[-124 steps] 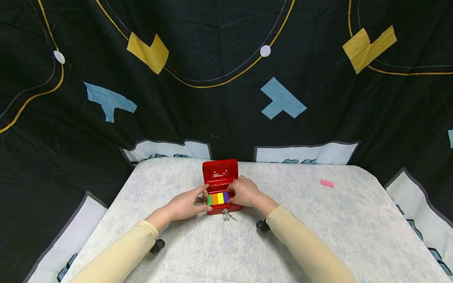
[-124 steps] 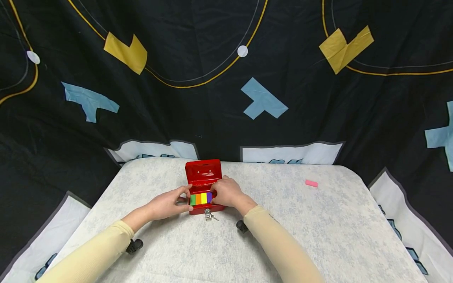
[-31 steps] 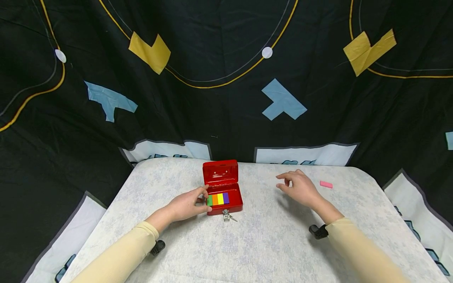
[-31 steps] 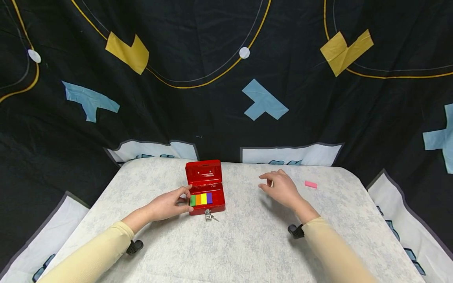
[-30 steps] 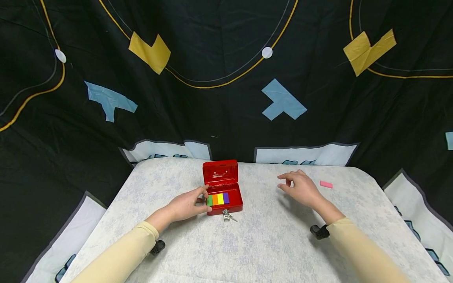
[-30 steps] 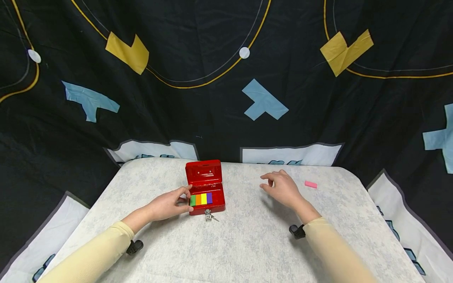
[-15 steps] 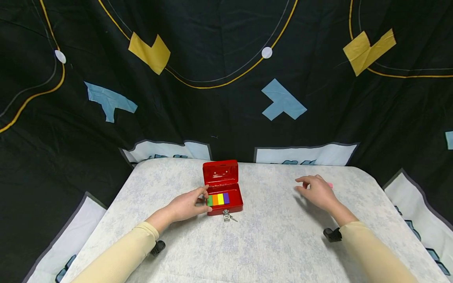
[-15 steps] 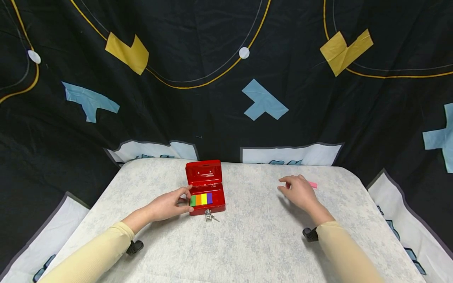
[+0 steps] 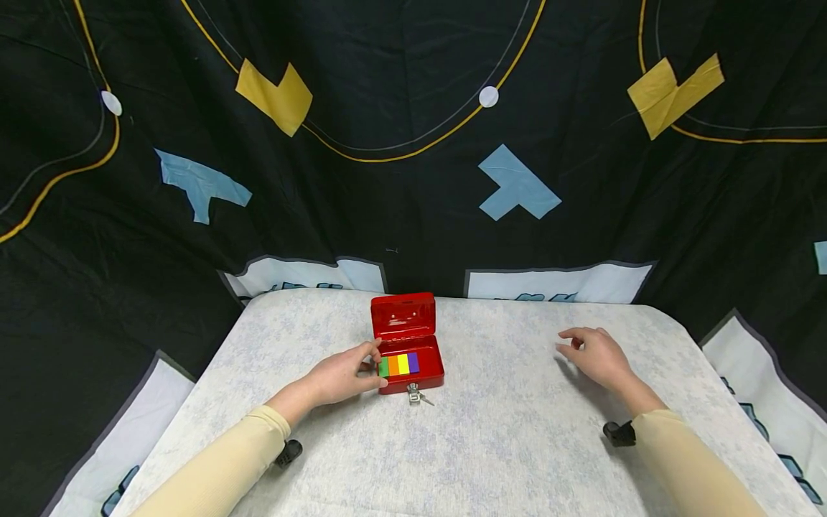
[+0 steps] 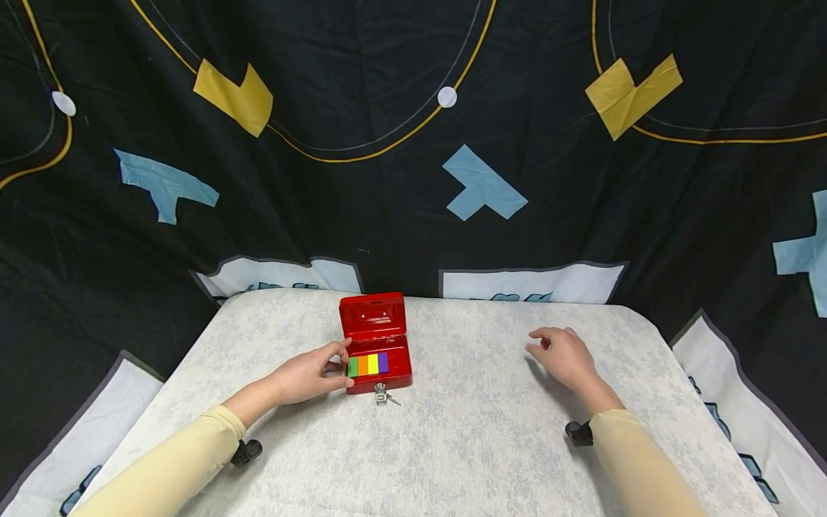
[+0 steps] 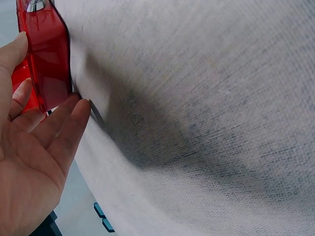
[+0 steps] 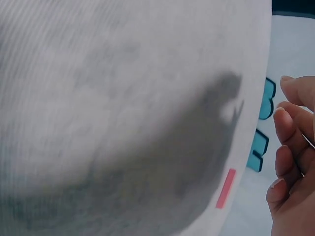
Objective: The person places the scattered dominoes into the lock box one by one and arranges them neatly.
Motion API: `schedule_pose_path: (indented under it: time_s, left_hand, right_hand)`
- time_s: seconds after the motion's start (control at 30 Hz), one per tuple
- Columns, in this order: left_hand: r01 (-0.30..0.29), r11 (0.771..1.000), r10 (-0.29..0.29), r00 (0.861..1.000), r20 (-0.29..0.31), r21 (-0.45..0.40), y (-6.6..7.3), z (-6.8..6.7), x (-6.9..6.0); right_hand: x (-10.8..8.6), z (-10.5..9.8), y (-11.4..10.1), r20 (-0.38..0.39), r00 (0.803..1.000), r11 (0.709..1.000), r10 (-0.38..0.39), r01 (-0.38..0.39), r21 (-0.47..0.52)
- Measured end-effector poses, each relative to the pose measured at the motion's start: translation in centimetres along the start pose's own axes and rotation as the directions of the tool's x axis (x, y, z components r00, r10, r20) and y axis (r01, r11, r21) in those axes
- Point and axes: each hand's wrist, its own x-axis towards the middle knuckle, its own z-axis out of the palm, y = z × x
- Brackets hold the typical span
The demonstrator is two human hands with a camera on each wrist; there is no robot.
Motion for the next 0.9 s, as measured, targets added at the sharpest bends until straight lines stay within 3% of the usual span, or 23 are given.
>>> schedule_pose_path:
  time_s: [0.53,0.9]
  left_hand:
    - [0.005,1.000,-0.005,1.000,-0.007,0.002,-0.1,0.1,0.0]
    - [0.006,1.000,-0.005,1.000,-0.015,0.019,0.0,0.1,0.0]
  right_hand:
    - [-1.5,-0.6,2.6,-0.010,0.997,0.997,0.075,-0.075,-0.001]
    - [-3.0,-1.9,5.7,-0.021,0.989,0.989,0.145,-0.145,-0.027]
